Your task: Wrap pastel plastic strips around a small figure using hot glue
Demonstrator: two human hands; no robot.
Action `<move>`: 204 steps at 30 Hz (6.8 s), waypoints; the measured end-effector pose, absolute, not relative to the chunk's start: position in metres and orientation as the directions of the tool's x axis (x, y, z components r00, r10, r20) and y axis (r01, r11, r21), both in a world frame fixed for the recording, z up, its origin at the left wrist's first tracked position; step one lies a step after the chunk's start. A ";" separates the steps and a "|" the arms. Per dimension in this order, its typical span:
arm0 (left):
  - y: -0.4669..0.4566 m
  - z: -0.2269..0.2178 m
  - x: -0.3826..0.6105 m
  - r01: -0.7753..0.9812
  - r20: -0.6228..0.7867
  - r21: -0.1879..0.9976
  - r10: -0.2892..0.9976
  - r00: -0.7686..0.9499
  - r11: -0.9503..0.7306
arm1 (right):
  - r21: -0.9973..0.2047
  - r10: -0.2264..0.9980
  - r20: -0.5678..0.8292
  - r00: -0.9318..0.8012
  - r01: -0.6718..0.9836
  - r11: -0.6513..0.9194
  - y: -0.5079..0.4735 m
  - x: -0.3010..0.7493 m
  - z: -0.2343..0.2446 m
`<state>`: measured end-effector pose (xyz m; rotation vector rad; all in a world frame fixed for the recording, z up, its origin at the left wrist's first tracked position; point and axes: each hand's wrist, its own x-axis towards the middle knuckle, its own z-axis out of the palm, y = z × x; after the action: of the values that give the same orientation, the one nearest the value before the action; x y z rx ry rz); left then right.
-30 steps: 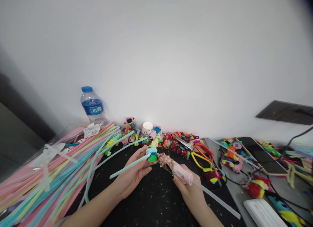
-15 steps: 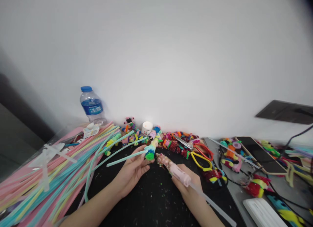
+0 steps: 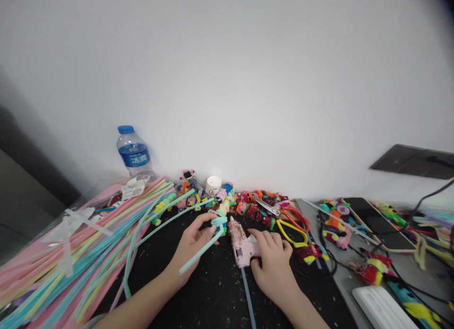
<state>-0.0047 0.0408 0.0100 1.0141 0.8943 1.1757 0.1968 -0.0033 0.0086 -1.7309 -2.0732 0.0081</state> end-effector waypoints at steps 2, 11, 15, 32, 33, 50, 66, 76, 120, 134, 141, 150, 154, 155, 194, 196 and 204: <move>0.040 0.011 -0.005 -0.232 0.018 0.972 0.983 0.185 0.026 | -0.297 0.923 0.364 -0.128 0.923 0.245 -0.005 0.196 0.011; 0.029 0.011 0.000 0.017 0.201 0.974 0.904 0.378 -0.224 | -0.357 0.722 0.556 -0.412 0.666 0.655 -0.020 0.176 0.022; 0.027 0.014 0.000 0.112 0.221 0.950 0.878 0.424 -0.293 | -0.411 0.718 0.607 -0.339 0.639 0.650 -0.020 0.176 0.022; 0.030 0.014 0.002 -0.295 0.028 0.944 0.858 0.513 0.146 | -0.603 0.836 0.546 -0.051 0.669 0.434 -0.013 0.188 0.008; 0.030 0.013 0.002 -0.312 0.013 0.934 0.856 0.517 0.174 | -0.599 0.832 0.552 -0.057 0.667 0.443 -0.013 0.188 0.009; 0.023 0.016 0.004 -0.493 -0.118 0.720 0.786 0.607 0.488 | -0.566 0.829 0.544 -0.127 0.674 0.475 -0.014 0.184 0.010; 0.020 0.012 0.004 -0.504 -0.200 0.632 0.752 0.628 0.589 | -0.607 0.838 0.523 -0.154 0.624 0.493 -0.014 0.180 0.010; 0.021 0.009 0.005 -0.454 -0.233 0.657 0.734 0.638 0.602 | -0.635 0.831 0.534 -0.155 0.575 0.516 -0.015 0.178 0.004; 0.019 0.016 0.009 -0.393 -0.175 0.814 0.825 0.537 0.428 | -0.536 0.779 0.602 -0.174 0.635 0.556 -0.013 0.178 0.008; 0.019 0.014 0.008 -0.440 -0.172 0.764 0.806 0.567 0.473 | -0.573 0.805 0.571 -0.159 0.626 0.530 -0.015 0.179 0.013; 0.020 0.013 0.006 -0.432 -0.192 0.766 0.810 0.554 0.477 | -0.586 0.814 0.562 -0.148 0.623 0.518 -0.013 0.180 0.009; 0.021 0.013 0.007 -0.396 -0.176 0.815 0.832 0.526 0.423 | -0.577 0.791 0.585 -0.179 0.592 0.562 -0.013 0.181 0.011; 0.022 0.011 0.007 -0.372 -0.166 0.844 0.847 0.504 0.387 | -0.587 0.805 0.560 -0.195 0.592 0.552 -0.013 0.181 0.012; 0.022 0.011 0.007 -0.368 -0.164 0.849 0.851 0.499 0.379 | -0.589 0.806 0.559 -0.194 0.591 0.551 -0.013 0.181 0.012; 0.017 0.016 0.008 -0.408 -0.105 0.805 0.782 0.615 0.429 | -0.698 0.856 0.503 -0.120 0.526 0.485 -0.015 0.180 0.005; 0.017 0.015 0.007 -0.395 -0.121 0.809 0.780 0.613 0.436 | -0.705 0.860 0.496 -0.118 0.523 0.478 -0.015 0.180 0.004; 0.018 0.010 0.007 -0.329 -0.169 0.839 0.784 0.597 0.432 | -0.711 0.866 0.487 -0.115 0.524 0.469 -0.015 0.180 0.004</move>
<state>0.0070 0.0183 0.0097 0.8643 0.6059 0.7489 0.1799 -0.0149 0.0044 -1.1830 -1.7798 0.4566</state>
